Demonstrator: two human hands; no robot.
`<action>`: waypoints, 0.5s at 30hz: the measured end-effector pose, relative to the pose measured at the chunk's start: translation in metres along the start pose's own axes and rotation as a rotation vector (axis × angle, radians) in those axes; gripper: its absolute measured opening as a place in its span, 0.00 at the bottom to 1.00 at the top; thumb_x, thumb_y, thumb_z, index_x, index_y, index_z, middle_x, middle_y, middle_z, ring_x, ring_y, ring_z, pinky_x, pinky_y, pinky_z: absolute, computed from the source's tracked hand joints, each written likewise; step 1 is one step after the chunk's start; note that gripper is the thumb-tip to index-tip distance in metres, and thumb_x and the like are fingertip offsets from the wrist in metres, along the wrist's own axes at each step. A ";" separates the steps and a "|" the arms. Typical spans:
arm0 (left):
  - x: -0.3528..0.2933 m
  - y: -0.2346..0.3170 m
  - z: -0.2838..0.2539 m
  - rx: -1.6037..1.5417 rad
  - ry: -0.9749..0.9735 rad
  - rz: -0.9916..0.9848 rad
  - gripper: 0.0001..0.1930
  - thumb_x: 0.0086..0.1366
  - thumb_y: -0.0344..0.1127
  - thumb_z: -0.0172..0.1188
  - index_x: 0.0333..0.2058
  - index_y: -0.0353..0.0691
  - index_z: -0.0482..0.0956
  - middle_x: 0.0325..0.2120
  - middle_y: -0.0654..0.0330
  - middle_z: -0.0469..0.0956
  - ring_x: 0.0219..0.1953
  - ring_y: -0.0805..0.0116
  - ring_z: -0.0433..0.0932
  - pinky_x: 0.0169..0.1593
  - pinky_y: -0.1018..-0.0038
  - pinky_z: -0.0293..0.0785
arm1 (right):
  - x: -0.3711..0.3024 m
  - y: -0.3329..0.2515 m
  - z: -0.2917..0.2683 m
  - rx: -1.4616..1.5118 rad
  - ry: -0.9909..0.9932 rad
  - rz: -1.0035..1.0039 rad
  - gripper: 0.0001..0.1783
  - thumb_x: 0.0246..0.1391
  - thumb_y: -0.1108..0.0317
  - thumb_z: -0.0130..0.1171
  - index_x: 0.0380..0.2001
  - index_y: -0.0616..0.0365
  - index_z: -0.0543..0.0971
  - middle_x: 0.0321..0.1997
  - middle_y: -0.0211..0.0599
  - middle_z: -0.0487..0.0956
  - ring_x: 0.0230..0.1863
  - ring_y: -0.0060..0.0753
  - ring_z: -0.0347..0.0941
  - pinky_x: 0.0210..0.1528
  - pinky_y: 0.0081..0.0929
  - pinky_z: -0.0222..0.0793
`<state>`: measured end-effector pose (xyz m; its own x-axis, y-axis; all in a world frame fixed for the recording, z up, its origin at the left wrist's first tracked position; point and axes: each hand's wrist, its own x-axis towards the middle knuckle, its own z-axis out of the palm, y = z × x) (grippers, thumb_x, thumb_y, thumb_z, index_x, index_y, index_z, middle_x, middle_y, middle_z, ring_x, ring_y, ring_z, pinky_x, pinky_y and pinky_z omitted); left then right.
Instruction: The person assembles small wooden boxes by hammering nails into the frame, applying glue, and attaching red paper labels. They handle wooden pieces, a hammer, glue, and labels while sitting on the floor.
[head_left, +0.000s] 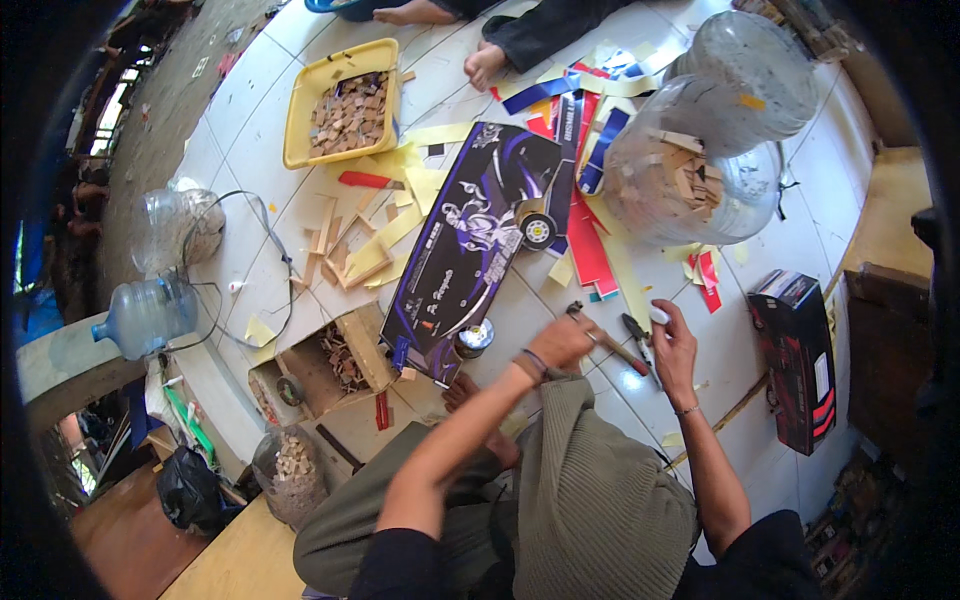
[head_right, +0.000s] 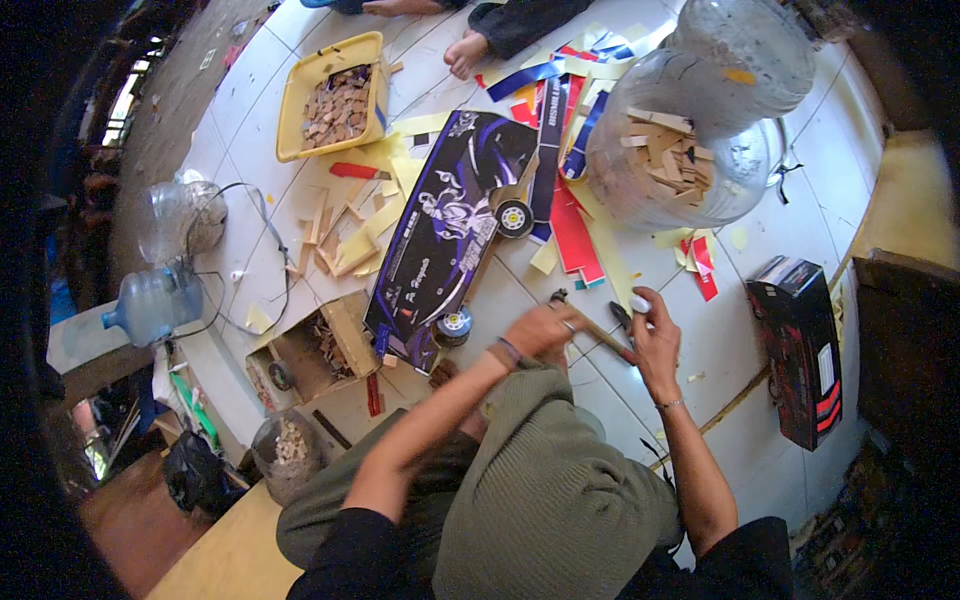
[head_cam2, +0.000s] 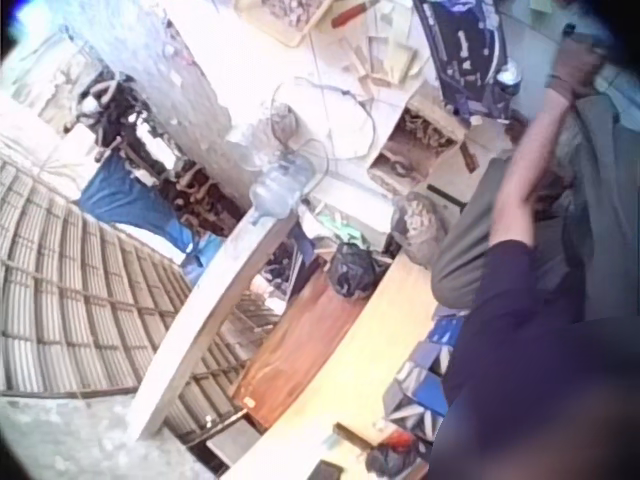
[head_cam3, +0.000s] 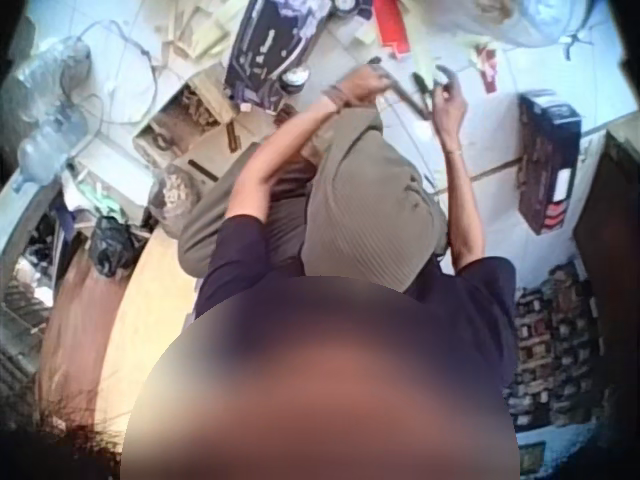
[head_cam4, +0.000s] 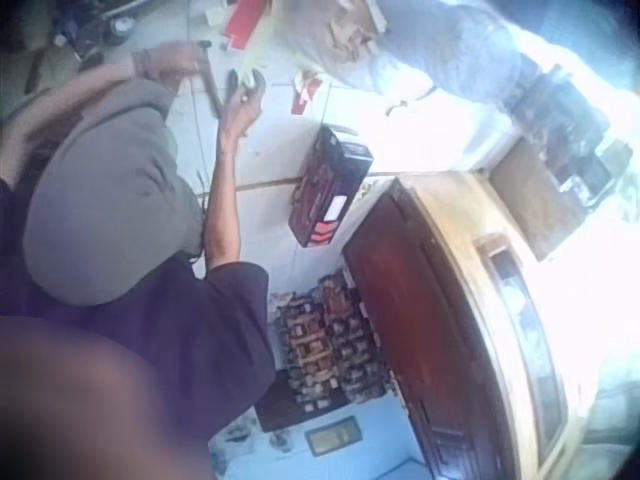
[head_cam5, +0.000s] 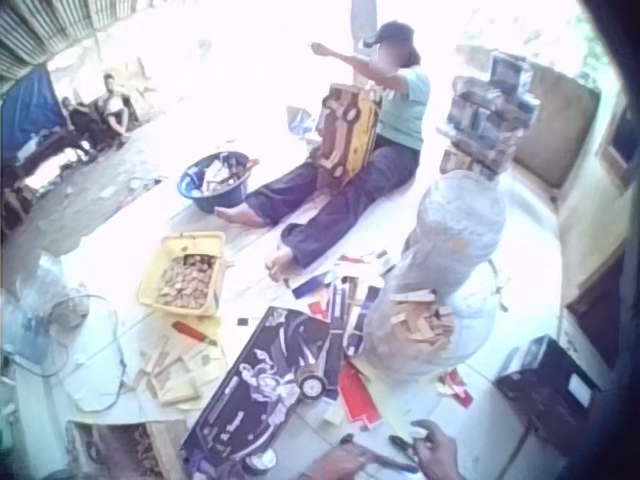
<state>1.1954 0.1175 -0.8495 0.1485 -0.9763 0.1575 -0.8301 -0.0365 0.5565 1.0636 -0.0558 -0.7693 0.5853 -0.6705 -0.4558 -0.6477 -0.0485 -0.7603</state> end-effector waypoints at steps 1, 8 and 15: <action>-0.014 -0.014 -0.030 0.049 0.130 -0.064 0.08 0.59 0.33 0.58 0.38 0.46 0.79 0.23 0.62 0.74 0.26 0.63 0.77 0.26 0.69 0.73 | 0.005 -0.005 0.020 0.017 -0.022 -0.049 0.14 0.63 0.67 0.54 0.52 0.52 0.74 0.32 0.35 0.82 0.30 0.23 0.75 0.35 0.27 0.74; -0.108 -0.184 -0.184 0.161 0.610 -0.949 0.21 0.70 0.52 0.51 0.33 0.38 0.78 0.27 0.49 0.81 0.32 0.48 0.79 0.36 0.62 0.74 | 0.013 -0.072 0.119 -0.102 -0.686 0.076 0.32 0.54 0.43 0.63 0.48 0.61 0.74 0.34 0.38 0.83 0.31 0.28 0.78 0.31 0.24 0.73; -0.195 -0.259 -0.091 -0.681 -0.095 -1.178 0.27 0.72 0.49 0.46 0.52 0.29 0.76 0.44 0.55 0.82 0.45 0.66 0.78 0.48 0.68 0.77 | 0.056 -0.106 0.168 -0.284 -0.883 0.118 0.40 0.55 0.27 0.47 0.38 0.58 0.81 0.23 0.33 0.82 0.24 0.28 0.77 0.23 0.28 0.71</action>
<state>1.4299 0.3364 -0.9503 0.5177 -0.4518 -0.7265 0.1930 -0.7656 0.6137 1.2470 0.0357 -0.7920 0.5909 0.1174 -0.7981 -0.7535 -0.2730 -0.5981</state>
